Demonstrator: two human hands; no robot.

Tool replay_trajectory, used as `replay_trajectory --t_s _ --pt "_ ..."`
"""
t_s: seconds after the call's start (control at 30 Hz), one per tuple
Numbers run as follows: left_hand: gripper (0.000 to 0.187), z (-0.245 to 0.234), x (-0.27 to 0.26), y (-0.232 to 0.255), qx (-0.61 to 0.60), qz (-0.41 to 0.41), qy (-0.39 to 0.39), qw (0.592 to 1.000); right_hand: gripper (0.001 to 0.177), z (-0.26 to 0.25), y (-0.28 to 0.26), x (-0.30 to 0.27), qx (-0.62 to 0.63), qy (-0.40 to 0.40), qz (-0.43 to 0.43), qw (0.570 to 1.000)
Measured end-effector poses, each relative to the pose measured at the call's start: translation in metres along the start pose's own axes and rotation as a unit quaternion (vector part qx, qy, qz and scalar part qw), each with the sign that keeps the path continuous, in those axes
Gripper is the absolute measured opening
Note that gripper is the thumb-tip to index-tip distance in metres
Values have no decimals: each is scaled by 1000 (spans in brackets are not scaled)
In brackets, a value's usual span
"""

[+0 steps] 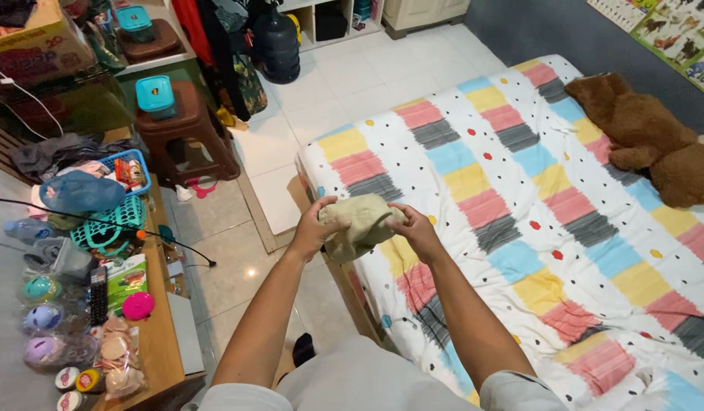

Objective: The person moves a large teddy bear and a remote control, then picks up a stuffed doll and places it with other plush toys. They pick up a hat and place it on a shelf, then smooth and adjust the bedsheet across the mattress.

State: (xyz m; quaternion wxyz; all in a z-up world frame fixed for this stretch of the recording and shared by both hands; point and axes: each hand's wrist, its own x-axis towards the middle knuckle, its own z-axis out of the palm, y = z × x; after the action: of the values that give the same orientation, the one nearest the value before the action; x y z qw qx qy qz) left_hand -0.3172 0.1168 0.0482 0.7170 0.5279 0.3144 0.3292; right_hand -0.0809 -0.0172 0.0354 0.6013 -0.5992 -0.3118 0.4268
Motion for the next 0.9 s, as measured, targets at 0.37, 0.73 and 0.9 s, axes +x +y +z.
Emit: replay_trajectory --t_s 0.37,0.73,0.9 --pt "46 -101 69 18 405 68 -41 911 20 53 27 75 -101 83 -38 991" --pt "37 -145 112 29 246 50 15 968 17 147 28 156 -70 154 -137 976" --pt "32 -160 156 24 147 73 64 984 17 174 25 212 -72 198 -155 965"
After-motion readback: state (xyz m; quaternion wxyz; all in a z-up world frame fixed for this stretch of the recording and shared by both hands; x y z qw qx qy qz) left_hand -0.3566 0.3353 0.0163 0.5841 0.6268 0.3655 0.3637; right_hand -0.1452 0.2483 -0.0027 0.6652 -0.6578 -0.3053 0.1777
